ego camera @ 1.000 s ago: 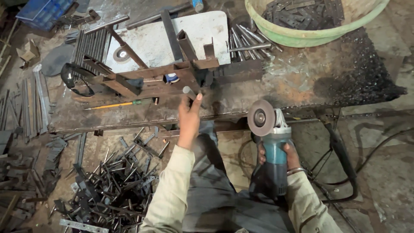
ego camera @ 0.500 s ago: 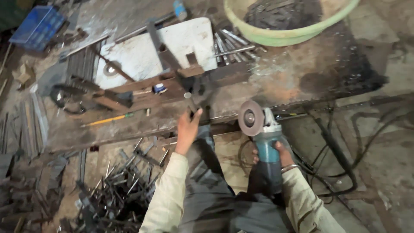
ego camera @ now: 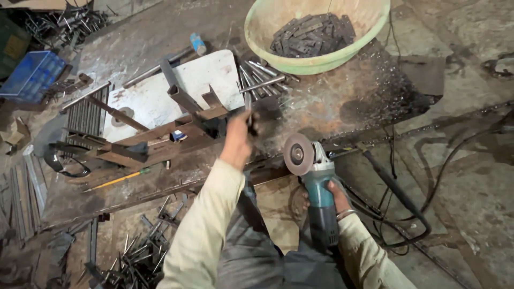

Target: The recorder uses an angle grinder to smooth or shape several metal rods on a workbench.

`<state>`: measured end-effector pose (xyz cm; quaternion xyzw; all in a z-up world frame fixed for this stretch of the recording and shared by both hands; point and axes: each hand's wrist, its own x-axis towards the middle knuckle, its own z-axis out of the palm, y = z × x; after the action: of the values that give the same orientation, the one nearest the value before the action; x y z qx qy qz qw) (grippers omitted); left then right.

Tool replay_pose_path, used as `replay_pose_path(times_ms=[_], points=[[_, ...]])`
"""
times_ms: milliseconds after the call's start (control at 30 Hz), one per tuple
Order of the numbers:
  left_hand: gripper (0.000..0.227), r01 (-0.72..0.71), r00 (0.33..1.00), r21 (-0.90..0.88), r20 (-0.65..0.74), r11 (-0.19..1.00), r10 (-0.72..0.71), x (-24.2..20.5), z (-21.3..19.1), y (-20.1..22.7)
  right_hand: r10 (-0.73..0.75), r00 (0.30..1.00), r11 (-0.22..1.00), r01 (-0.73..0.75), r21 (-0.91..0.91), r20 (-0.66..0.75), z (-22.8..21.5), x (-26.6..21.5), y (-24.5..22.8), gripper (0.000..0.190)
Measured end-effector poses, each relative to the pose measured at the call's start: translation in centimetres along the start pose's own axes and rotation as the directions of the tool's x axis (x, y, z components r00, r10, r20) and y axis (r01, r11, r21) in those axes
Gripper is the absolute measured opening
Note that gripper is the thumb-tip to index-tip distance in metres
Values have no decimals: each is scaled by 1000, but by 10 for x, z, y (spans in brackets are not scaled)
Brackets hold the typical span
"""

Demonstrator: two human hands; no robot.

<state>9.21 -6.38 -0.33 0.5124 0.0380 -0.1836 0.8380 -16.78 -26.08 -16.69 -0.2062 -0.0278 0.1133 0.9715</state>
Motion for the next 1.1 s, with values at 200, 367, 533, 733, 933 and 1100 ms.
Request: replay_pose_path(times_ms=[200, 367, 533, 733, 933, 1100], points=[[46, -152, 988, 184, -13, 971, 157, 60, 48, 35, 13, 997, 999, -16, -46, -75, -14, -1, 0, 84], [61, -298, 928, 522, -39, 799, 371, 12, 60, 25, 58, 996, 998, -58, 2, -74, -35, 2, -1, 91], [64, -342, 904, 385, -115, 857, 412, -81, 21, -13, 44, 998, 997, -41, 58, -51, -44, -1, -2, 92], [55, -297, 862, 601, -166, 742, 479, -207, -30, -99, 140, 990, 986, -140, 88, 8, -63, 1, -12, 102], [90, -416, 908, 833, 404, 366, 113, -309, 13, -86, -45, 999, 997, 44, -59, -14, -21, -9, -21, 97], [85, -589, 807, 782, 560, 202, 185, -318, 10, -115, -149, 989, 964, 142, -225, -16, -40, -17, -39, 96]])
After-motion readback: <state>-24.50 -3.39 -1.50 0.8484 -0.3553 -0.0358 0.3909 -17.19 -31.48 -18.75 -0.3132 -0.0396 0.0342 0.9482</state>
